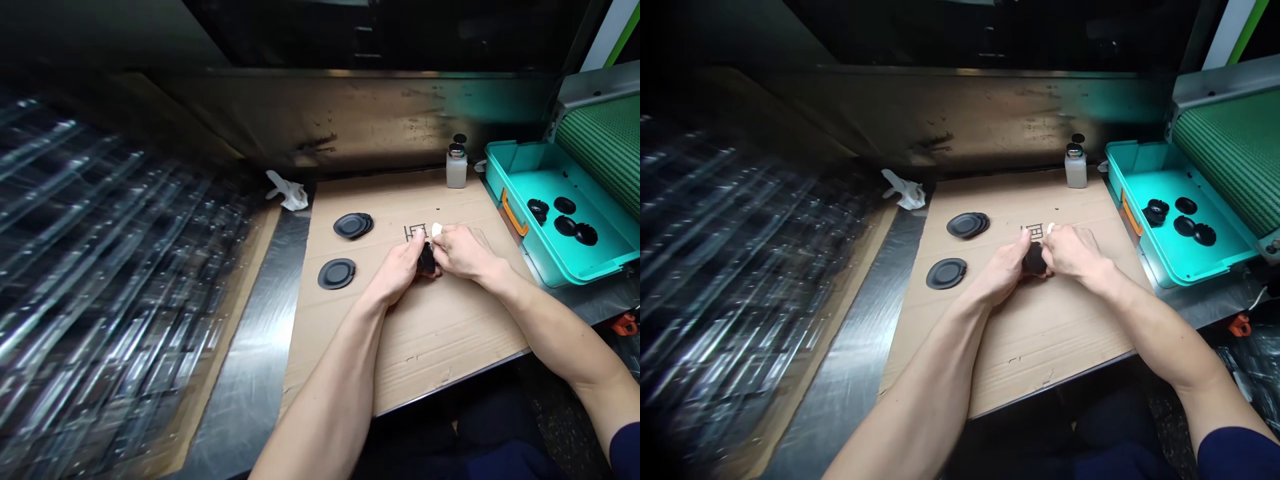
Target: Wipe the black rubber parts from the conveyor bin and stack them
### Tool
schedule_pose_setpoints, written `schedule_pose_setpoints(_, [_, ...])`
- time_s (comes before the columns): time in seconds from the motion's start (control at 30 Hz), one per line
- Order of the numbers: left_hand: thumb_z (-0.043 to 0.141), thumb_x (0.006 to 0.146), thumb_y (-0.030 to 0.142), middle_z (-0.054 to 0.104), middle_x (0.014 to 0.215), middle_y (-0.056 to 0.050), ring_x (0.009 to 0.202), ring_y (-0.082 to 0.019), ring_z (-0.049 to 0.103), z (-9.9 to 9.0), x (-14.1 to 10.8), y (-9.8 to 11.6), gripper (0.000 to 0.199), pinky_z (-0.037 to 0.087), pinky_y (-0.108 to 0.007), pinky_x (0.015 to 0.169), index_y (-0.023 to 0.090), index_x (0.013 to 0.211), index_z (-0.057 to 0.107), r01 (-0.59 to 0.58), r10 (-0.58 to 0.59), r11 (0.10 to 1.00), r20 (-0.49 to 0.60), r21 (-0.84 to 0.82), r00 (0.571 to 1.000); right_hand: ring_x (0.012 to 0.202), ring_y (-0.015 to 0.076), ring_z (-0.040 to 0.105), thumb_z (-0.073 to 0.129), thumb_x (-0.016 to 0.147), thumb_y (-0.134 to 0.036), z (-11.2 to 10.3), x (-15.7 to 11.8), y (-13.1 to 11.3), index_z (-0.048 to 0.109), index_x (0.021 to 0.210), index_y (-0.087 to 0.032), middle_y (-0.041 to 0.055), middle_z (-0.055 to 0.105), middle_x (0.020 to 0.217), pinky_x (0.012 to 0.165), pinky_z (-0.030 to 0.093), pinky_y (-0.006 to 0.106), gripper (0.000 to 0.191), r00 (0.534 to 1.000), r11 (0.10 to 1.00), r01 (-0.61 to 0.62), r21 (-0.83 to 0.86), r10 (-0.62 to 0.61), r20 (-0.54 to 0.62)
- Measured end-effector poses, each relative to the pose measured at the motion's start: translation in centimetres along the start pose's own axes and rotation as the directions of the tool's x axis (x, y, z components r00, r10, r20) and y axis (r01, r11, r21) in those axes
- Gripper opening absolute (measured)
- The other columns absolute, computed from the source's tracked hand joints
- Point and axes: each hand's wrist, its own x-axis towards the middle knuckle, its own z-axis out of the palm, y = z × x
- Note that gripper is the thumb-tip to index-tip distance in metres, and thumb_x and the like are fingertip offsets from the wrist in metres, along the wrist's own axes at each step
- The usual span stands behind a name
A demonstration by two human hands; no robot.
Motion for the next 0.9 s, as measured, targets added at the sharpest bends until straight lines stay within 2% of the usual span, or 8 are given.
schedule_pose_setpoints(0.1, [0.079,0.085,0.029,0.076,0.090,-0.008,0.085,-0.021,0.074,-0.4,-0.6,0.8,0.045,0.059,-0.028,0.077,0.014,0.126,0.070,-0.182,0.188,0.981,-0.082,0.070,0.979,0.086,0.0212,0.063,0.044,0.103,-0.034,-0.2,0.1,0.9,0.074,0.098,-0.018,0.0099,0.071,0.103,0.070,0.037,0.030,0.034,0.993,0.999,-0.050,0.008,0.051,-0.104])
schedule_pose_setpoints(0.2, [0.080,0.082,0.019,0.075,0.116,-0.010,0.116,-0.023,0.069,0.3,-1.6,1.2,0.064,0.057,-0.030,0.097,0.023,0.142,0.059,-0.393,0.371,0.919,-0.274,-0.027,0.887,0.092,0.0228,0.064,0.037,0.104,-0.035,-0.1,0.6,2.9,0.073,0.096,-0.019,0.0107,0.071,0.104,0.073,0.038,0.030,0.041,0.946,0.981,-0.190,0.029,0.191,-0.261])
schedule_pose_setpoints(0.37, [0.074,0.089,0.021,0.069,0.131,-0.014,0.138,-0.026,0.056,2.3,-3.0,0.9,0.055,0.052,-0.037,0.109,0.022,0.140,0.056,-0.516,0.459,0.849,-0.329,-0.111,0.825,0.094,0.0272,0.067,0.042,0.101,-0.033,1.4,1.8,7.1,0.074,0.097,-0.017,0.0160,0.072,0.108,0.074,0.041,0.032,0.036,0.857,0.895,-0.446,0.003,0.428,-0.287])
schedule_pose_setpoints(0.5, [0.081,0.083,0.025,0.069,0.130,-0.013,0.138,-0.030,0.056,2.4,-2.8,0.3,0.063,0.048,-0.043,0.114,0.023,0.140,0.053,-0.534,0.580,0.813,-0.252,0.231,0.775,0.097,0.0284,0.068,0.045,0.099,-0.033,2.6,2.3,8.8,0.075,0.101,-0.016,0.0188,0.073,0.107,0.079,0.044,0.032,0.035,0.844,0.859,-0.512,-0.018,0.499,-0.196])
schedule_pose_setpoints(0.57, [0.087,0.077,0.028,0.065,0.137,-0.013,0.134,-0.031,0.059,1.9,-2.6,0.0,0.075,0.048,-0.046,0.114,0.025,0.142,0.049,-0.523,0.672,0.671,-0.132,0.525,0.729,0.100,0.0282,0.068,0.045,0.099,-0.034,2.7,2.4,8.9,0.075,0.104,-0.017,0.0180,0.073,0.110,0.082,0.046,0.032,0.035,0.843,0.855,-0.519,-0.010,0.510,-0.172])
schedule_pose_setpoints(0.7, [0.086,0.075,0.037,0.063,0.133,-0.014,0.119,-0.028,0.066,-0.7,-3.0,0.3,0.058,0.055,-0.042,0.103,0.021,0.124,0.060,-0.488,0.785,0.277,0.098,0.828,0.612,0.103,0.0286,0.068,0.044,0.099,-0.035,2.7,2.4,8.9,0.075,0.108,-0.019,0.0161,0.073,0.113,0.085,0.047,0.034,0.036,0.838,0.851,-0.525,0.019,0.520,-0.165])
schedule_pose_setpoints(0.77, [0.071,0.088,0.046,0.069,0.111,-0.011,0.103,-0.024,0.070,-3.1,-3.7,1.1,0.033,0.058,-0.036,0.089,0.019,0.108,0.066,-0.419,0.787,0.295,0.030,0.858,0.617,0.104,0.0291,0.067,0.044,0.099,-0.035,2.6,2.4,8.9,0.075,0.110,-0.018,0.0172,0.072,0.115,0.087,0.047,0.034,0.037,0.837,0.850,-0.527,0.031,0.524,-0.156])
schedule_pose_setpoints(0.9, [0.044,0.101,0.050,0.061,0.069,-0.002,0.067,-0.017,0.061,-9.1,-4.8,3.3,0.041,0.049,-0.027,0.065,0.018,0.086,0.066,-0.140,0.763,0.386,-0.231,0.912,0.603,0.107,0.0298,0.067,0.044,0.099,-0.032,2.8,2.5,8.8,0.074,0.112,-0.016,0.0191,0.070,0.120,0.089,0.048,0.036,0.036,0.840,0.855,-0.516,0.061,0.518,-0.159])
